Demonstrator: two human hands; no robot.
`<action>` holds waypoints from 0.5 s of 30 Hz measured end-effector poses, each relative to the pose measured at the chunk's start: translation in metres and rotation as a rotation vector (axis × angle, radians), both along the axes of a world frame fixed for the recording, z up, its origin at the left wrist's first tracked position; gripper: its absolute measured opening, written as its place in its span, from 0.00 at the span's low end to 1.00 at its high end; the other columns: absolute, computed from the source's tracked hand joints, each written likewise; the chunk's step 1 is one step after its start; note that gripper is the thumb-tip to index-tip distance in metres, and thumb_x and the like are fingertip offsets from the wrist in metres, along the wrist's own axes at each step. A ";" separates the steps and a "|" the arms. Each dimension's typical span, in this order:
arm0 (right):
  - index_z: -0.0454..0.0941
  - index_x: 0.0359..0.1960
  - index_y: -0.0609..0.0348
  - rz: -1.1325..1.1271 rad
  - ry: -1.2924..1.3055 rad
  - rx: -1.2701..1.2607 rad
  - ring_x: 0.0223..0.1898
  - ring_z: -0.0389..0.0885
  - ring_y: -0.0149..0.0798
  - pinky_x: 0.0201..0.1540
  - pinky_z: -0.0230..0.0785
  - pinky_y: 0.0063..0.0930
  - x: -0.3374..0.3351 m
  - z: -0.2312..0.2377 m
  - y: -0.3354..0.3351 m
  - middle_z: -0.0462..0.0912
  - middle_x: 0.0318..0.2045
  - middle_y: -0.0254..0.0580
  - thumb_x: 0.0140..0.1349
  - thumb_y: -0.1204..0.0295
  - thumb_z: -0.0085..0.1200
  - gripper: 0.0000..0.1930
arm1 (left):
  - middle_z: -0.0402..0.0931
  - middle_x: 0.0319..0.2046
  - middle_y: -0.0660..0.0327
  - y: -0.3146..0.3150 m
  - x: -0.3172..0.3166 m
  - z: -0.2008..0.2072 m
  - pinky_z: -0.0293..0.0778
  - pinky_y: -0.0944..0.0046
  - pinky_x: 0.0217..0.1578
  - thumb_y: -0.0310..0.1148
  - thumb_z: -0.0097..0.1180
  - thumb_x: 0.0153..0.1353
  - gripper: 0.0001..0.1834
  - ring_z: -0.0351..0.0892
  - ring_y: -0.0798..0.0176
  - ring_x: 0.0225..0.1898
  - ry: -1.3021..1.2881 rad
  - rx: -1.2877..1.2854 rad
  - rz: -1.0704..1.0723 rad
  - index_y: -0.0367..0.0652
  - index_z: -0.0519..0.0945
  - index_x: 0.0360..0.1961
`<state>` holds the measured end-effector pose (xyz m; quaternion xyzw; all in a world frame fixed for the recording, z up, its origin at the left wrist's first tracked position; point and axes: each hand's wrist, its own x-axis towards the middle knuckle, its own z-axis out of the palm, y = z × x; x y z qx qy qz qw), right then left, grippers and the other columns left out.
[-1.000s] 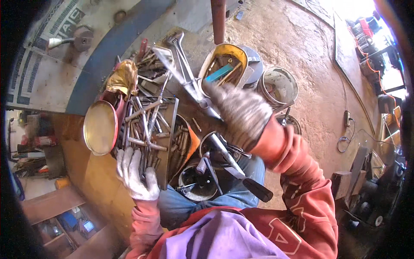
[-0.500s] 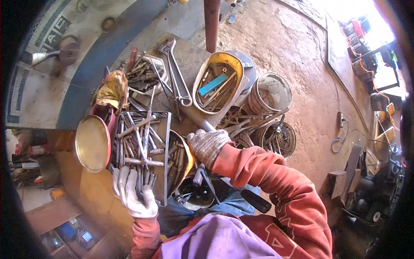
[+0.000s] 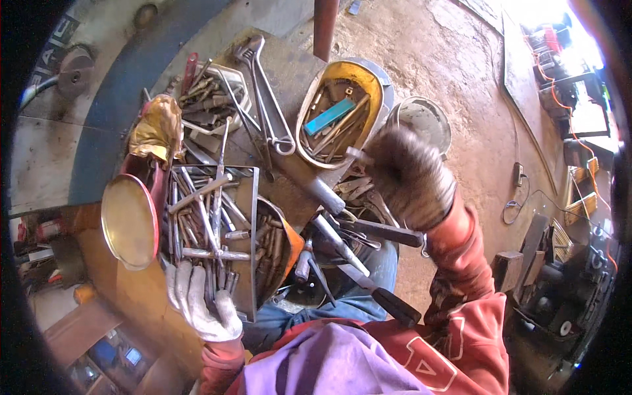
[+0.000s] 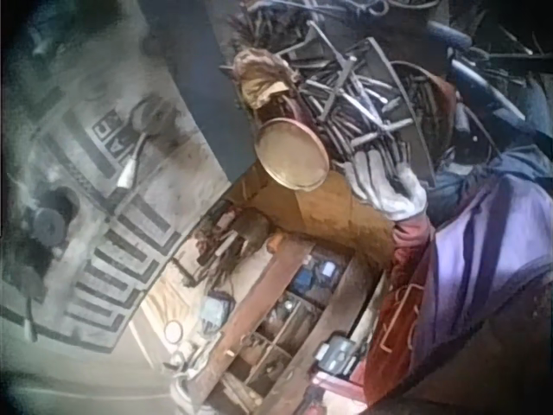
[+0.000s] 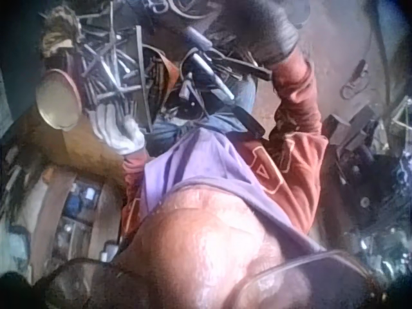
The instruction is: The person sorts various metal bolts, screws, and hardware components from a larger pile into different containers by hand.
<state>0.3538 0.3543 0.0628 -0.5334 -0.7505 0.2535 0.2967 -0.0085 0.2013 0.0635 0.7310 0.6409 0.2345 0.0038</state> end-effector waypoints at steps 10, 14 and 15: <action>0.83 0.43 0.59 0.138 -0.586 0.208 0.40 0.87 0.49 0.44 0.80 0.38 -0.006 -0.012 0.130 0.86 0.37 0.48 0.60 0.73 0.62 0.10 | 0.74 0.59 0.40 0.003 -0.001 0.000 0.60 0.31 0.65 0.45 0.51 0.69 0.27 0.68 0.28 0.64 0.006 -0.012 -0.015 0.31 0.77 0.56; 0.85 0.46 0.62 0.094 -0.254 0.254 0.41 0.87 0.46 0.47 0.79 0.33 0.016 0.000 0.115 0.87 0.39 0.47 0.61 0.79 0.62 0.11 | 0.73 0.60 0.41 0.000 -0.003 0.002 0.60 0.31 0.65 0.46 0.50 0.70 0.28 0.67 0.27 0.65 0.051 -0.045 -0.006 0.31 0.76 0.58; 0.85 0.44 0.62 0.214 -0.189 0.161 0.41 0.87 0.46 0.47 0.79 0.34 0.018 0.000 0.110 0.87 0.38 0.47 0.60 0.78 0.63 0.10 | 0.73 0.60 0.41 0.000 -0.004 0.002 0.60 0.31 0.65 0.46 0.50 0.70 0.28 0.67 0.27 0.65 0.049 -0.053 -0.004 0.31 0.76 0.58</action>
